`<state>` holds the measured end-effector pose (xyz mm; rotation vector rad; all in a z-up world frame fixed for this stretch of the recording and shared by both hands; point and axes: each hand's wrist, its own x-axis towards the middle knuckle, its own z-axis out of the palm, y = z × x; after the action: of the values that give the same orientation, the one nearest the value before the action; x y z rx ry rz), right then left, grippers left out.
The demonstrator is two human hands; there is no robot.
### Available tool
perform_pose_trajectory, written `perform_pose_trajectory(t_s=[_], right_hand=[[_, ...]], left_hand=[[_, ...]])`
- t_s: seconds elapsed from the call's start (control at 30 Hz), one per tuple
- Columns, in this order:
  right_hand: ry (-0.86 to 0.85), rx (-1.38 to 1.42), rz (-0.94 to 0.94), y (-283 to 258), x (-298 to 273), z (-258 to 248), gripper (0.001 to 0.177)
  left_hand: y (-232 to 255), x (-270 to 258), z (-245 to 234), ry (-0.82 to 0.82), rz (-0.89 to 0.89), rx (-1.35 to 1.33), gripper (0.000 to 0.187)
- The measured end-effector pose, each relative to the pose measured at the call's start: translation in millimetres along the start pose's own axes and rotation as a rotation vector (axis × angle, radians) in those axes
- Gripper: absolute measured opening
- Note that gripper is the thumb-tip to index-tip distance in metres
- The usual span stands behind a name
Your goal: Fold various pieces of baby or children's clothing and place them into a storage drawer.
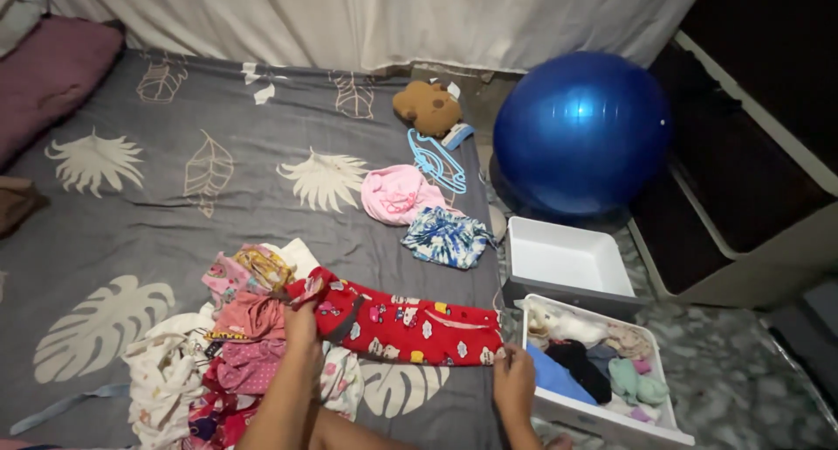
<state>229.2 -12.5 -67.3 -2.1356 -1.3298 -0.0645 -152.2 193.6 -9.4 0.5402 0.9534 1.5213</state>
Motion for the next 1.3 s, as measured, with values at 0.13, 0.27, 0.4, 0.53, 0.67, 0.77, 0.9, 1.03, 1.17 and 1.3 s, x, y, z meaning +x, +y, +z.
perform_pose_trajectory(t_s=[0.13, 0.27, 0.4, 0.53, 0.67, 0.77, 0.9, 1.03, 1.17, 1.3], right_hand=[[-0.043, 0.490, 0.371, 40.8, 15.9, 35.2, 0.039], [-0.243, 0.563, 0.466, 75.9, 20.0, 53.5, 0.034], [-0.241, 0.722, 0.485, 81.8, 11.9, 62.1, 0.031], [-0.183, 0.792, 0.473, 71.3, 12.0, 47.5, 0.026], [0.027, 0.677, 0.350, 33.5, 10.7, 8.2, 0.030], [0.143, 0.484, 0.219, 23.6, 6.6, 12.3, 0.026], [-0.080, 0.631, 0.318, 5.6, 9.0, 28.4, 0.025], [-0.432, 1.045, 0.622, -3.6, 19.7, 23.4, 0.041], [-0.572, 1.376, 0.785, 12.8, 28.5, 21.7, 0.058], [-0.600, 1.454, 0.804, 9.3, 27.3, 12.9, 0.069]], left_hand=[[3.5, -29.4, 26.1, 0.118, 0.249, 0.338, 0.052], [19.4, -105.0, 84.7, 0.009, 0.190, 0.839, 0.055], [-53.1, -126.4, 69.6, -0.327, 0.790, 1.139, 0.055], [-60.6, -126.4, 68.6, -0.495, 0.545, 1.450, 0.066], [-61.0, -83.5, 49.5, -0.126, 0.350, 1.463, 0.024], [-76.1, -46.3, 33.0, 0.065, 0.216, 1.396, 0.049], [-55.7, -42.0, 42.8, -0.096, -0.197, 1.472, 0.063], [-33.3, -72.9, 70.6, -0.212, 0.081, 1.573, 0.050], [-23.8, -113.4, 119.5, -0.270, 0.315, 1.519, 0.039], [-76.5, -144.4, 158.9, -0.485, 0.360, 1.389, 0.036]])
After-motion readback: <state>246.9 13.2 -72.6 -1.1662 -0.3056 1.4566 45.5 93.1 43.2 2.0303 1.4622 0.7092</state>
